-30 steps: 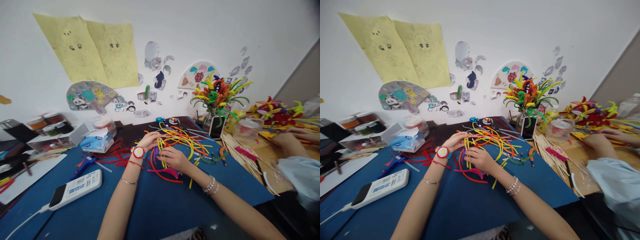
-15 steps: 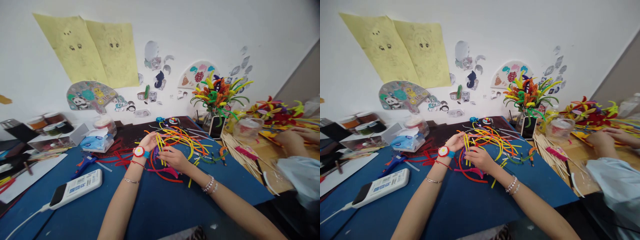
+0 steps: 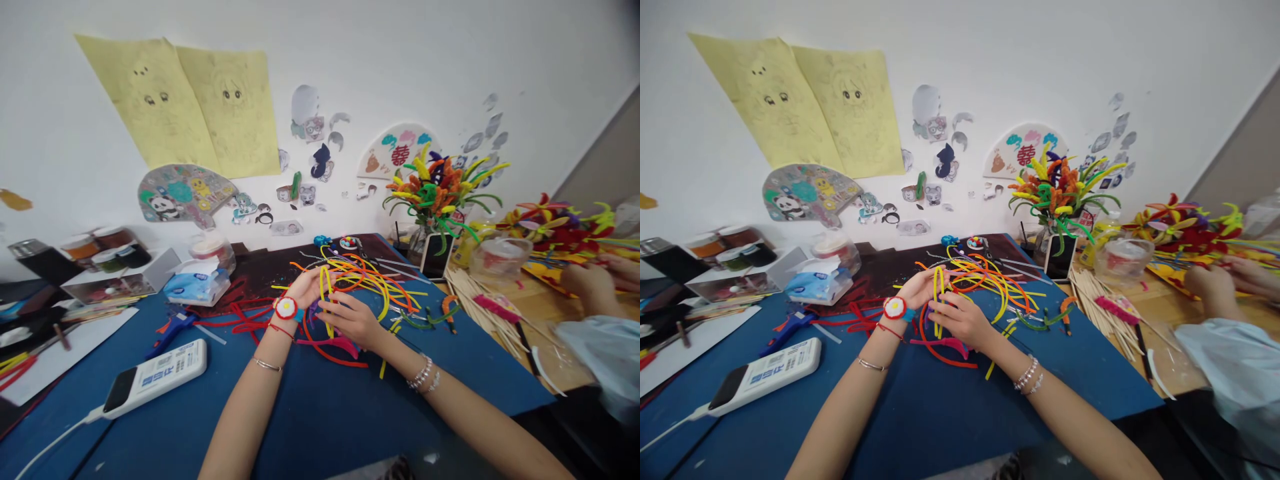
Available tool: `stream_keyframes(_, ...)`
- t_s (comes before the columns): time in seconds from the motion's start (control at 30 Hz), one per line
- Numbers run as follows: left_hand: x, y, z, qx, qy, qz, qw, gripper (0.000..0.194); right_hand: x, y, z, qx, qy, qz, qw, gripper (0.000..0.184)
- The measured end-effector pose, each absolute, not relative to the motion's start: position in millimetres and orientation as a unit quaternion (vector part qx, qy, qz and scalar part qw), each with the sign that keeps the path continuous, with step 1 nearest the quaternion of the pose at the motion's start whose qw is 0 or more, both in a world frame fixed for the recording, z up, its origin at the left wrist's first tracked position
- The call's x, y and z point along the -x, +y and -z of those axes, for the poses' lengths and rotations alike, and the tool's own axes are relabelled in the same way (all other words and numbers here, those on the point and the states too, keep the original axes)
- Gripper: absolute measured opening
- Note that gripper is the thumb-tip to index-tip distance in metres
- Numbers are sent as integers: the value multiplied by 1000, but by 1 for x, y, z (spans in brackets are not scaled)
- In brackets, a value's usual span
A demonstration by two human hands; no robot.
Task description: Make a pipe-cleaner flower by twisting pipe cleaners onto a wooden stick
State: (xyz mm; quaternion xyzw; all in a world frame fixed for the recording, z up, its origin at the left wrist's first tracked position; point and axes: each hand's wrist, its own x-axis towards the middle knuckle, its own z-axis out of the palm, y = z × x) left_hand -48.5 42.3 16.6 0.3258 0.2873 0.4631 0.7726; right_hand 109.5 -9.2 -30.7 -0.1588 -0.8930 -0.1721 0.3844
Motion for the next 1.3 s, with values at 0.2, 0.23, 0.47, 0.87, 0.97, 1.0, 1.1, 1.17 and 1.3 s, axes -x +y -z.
stream_keyframes(0.2,44,42,-13,-304,216,-425,824,29,-110,-8,31,164,-892,166,388,26)
stream_keyframes(0.23,44,41,-12,-305,211,-426,825,29,-110,-7,31,165,-892,164,388,27)
stream_keyframes(0.47,36,36,-12,-294,195,-440,826,25,-110,-9,31,168,-891,159,391,27)
stream_keyframes(0.87,46,45,-12,-250,144,-544,788,25,-106,-13,31,180,-901,43,393,23)
stream_keyframes(0.97,48,44,-16,-250,120,-567,776,25,-101,-16,29,222,-868,-125,427,20)
stream_keyframes(1.0,49,43,-17,-250,115,-573,772,24,-99,-17,29,248,-838,-202,441,19)
stream_keyframes(1.1,47,41,-21,-248,105,-577,771,24,-93,-15,33,304,-718,-439,447,25)
stream_keyframes(1.17,46,40,-23,-255,99,-573,773,25,-91,-11,36,305,-658,-556,406,31)
stream_keyframes(1.3,43,37,-24,-287,83,-551,779,24,-93,-7,42,271,-576,-697,328,37)
